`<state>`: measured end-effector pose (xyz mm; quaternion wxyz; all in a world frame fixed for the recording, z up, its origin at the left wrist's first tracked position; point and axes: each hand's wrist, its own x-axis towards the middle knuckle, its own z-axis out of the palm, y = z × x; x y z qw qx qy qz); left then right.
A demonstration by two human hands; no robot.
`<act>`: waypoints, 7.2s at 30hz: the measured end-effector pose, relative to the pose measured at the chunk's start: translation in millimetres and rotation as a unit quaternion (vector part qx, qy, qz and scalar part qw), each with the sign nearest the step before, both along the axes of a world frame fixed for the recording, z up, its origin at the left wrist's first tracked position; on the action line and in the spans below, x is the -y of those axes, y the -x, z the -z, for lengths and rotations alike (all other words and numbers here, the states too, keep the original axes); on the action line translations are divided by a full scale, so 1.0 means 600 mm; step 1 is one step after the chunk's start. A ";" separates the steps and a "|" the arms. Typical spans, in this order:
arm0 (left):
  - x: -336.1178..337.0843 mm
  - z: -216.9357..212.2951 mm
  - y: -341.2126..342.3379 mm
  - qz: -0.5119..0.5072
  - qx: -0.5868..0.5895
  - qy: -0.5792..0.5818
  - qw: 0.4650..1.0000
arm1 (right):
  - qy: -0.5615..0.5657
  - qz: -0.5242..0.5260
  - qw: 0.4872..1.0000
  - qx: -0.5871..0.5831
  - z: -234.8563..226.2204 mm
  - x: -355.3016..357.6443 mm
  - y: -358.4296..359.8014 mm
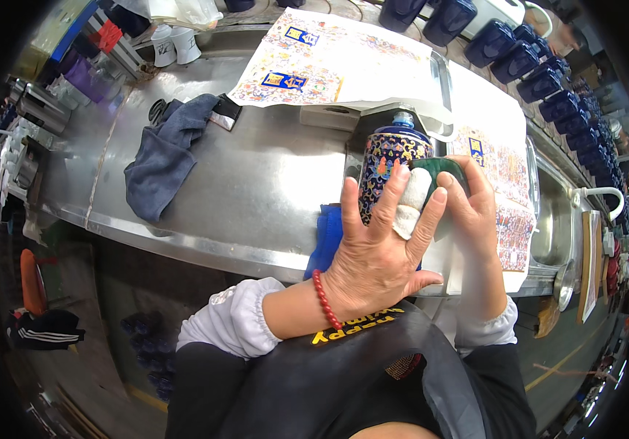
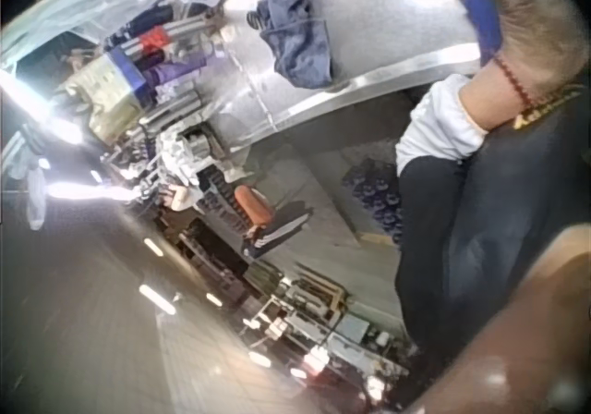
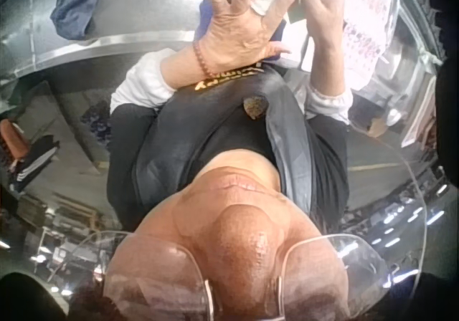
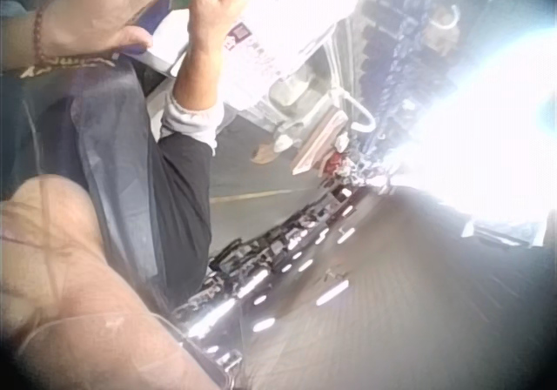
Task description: The person holds a decorated bottle and uses a green sponge to rub its surface repeatedly. The person rotates the bottle to access different sides and continues polishing until the end of the clip.
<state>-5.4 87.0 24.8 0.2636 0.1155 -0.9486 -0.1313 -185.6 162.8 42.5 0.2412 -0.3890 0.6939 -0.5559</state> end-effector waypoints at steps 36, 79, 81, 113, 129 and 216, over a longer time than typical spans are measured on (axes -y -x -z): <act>0.013 0.006 -0.006 -0.078 0.005 -0.088 0.993 | -0.011 0.003 1.000 0.023 0.000 0.003 -0.003; 0.083 0.028 -0.027 0.044 -0.168 -0.491 0.854 | 0.004 -0.002 0.996 0.086 0.000 0.000 -0.011; 0.084 0.031 -0.030 0.051 -0.158 -0.512 0.843 | 0.001 -0.001 0.996 0.087 0.002 -0.002 -0.010; 0.084 0.057 -0.023 0.018 -0.113 -0.111 0.987 | -0.043 -0.087 0.968 -0.229 -0.094 0.049 0.032; 0.056 0.056 -0.081 0.051 -0.033 -0.184 0.981 | 0.096 -0.352 0.827 -0.428 -0.087 0.010 -0.041; 0.025 0.056 -0.067 -0.041 -0.005 -0.043 0.998 | 0.179 -0.068 0.846 -0.498 -0.020 0.022 0.023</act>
